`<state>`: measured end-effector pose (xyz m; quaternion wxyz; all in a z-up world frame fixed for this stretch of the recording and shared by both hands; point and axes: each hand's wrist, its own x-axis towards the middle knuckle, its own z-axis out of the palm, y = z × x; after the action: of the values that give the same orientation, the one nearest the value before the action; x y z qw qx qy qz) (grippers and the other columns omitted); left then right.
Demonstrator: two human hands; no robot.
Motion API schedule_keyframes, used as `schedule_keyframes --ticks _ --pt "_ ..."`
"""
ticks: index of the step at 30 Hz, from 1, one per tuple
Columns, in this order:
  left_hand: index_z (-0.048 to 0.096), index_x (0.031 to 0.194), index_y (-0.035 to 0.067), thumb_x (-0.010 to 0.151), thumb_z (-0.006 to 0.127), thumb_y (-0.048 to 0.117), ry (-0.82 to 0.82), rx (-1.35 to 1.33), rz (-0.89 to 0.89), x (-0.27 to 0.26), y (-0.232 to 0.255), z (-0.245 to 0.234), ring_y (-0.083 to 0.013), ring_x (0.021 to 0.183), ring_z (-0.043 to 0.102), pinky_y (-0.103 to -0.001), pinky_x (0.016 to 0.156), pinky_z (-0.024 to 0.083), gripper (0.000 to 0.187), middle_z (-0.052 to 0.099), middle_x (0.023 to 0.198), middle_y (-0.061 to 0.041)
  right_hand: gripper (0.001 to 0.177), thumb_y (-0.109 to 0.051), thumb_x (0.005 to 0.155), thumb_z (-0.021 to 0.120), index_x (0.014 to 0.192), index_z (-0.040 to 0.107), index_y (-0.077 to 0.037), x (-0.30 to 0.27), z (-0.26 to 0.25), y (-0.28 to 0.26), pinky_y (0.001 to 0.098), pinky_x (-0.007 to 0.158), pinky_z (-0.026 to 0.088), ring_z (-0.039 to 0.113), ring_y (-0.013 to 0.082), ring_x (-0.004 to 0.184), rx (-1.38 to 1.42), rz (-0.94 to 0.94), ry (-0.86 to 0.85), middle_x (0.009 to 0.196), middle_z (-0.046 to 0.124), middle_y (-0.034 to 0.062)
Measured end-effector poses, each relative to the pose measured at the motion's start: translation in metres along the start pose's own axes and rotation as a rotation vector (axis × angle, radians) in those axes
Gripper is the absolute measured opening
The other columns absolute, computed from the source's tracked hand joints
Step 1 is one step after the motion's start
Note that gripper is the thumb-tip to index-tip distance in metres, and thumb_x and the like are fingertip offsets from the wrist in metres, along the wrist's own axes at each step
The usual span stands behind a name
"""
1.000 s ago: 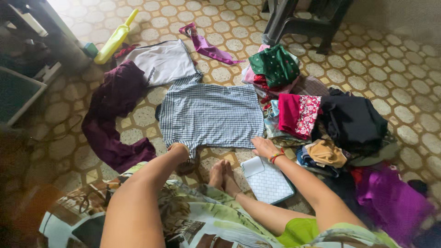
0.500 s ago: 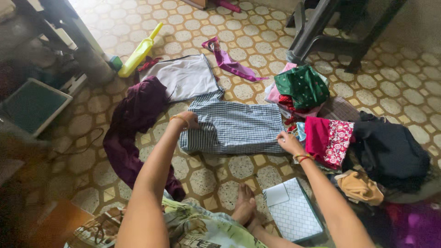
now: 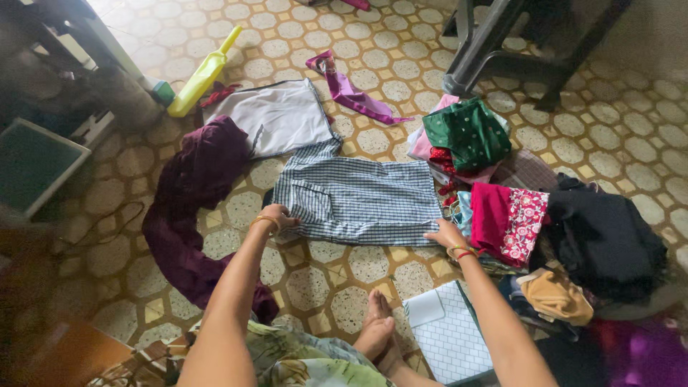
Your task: The person folds a shirt and a pair of shorts by hand on the floor and then places several folded items into a white storage bag.
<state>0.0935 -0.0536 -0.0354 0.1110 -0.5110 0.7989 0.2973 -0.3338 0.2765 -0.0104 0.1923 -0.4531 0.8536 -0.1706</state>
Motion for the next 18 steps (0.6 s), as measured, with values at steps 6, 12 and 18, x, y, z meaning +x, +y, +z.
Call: schedule_keyframes --ticks 6,12,18 --pt "0.068 0.117 0.007 0.073 0.082 0.065 0.207 -0.244 0.017 -0.01 0.011 0.024 -0.0374 0.11 0.069 -0.045 0.095 0.055 0.075 0.072 0.117 -0.021 0.052 -0.039 0.086 0.073 0.124 0.066 -0.003 -0.004 0.0 -0.003 0.0426 0.092 0.056 0.074 0.0351 0.103 0.452 -0.191 0.09 0.113 0.078 0.0183" --pt "0.073 0.117 0.009 0.085 0.074 0.043 0.198 -0.167 -0.018 -0.04 -0.001 0.046 -0.0391 0.114 0.067 -0.047 0.097 0.053 0.047 0.071 0.121 -0.02 0.052 -0.042 0.092 0.067 0.128 0.062 -0.004 -0.022 0.009 -0.005 0.052 0.089 0.054 0.066 0.0457 0.109 0.112 0.022 0.139 0.115 0.07 0.0278" --pt "0.07 0.124 0.019 0.093 0.066 0.043 0.485 -0.401 0.002 -0.049 -0.004 0.054 -0.0397 0.108 0.068 -0.05 0.089 0.055 0.039 0.071 0.116 -0.019 0.042 -0.042 0.097 0.057 0.121 0.063 -0.009 -0.014 0.02 -0.016 0.0596 0.08 0.053 0.067 0.0497 0.099 -0.02 0.172 0.245 0.104 0.071 0.0281"
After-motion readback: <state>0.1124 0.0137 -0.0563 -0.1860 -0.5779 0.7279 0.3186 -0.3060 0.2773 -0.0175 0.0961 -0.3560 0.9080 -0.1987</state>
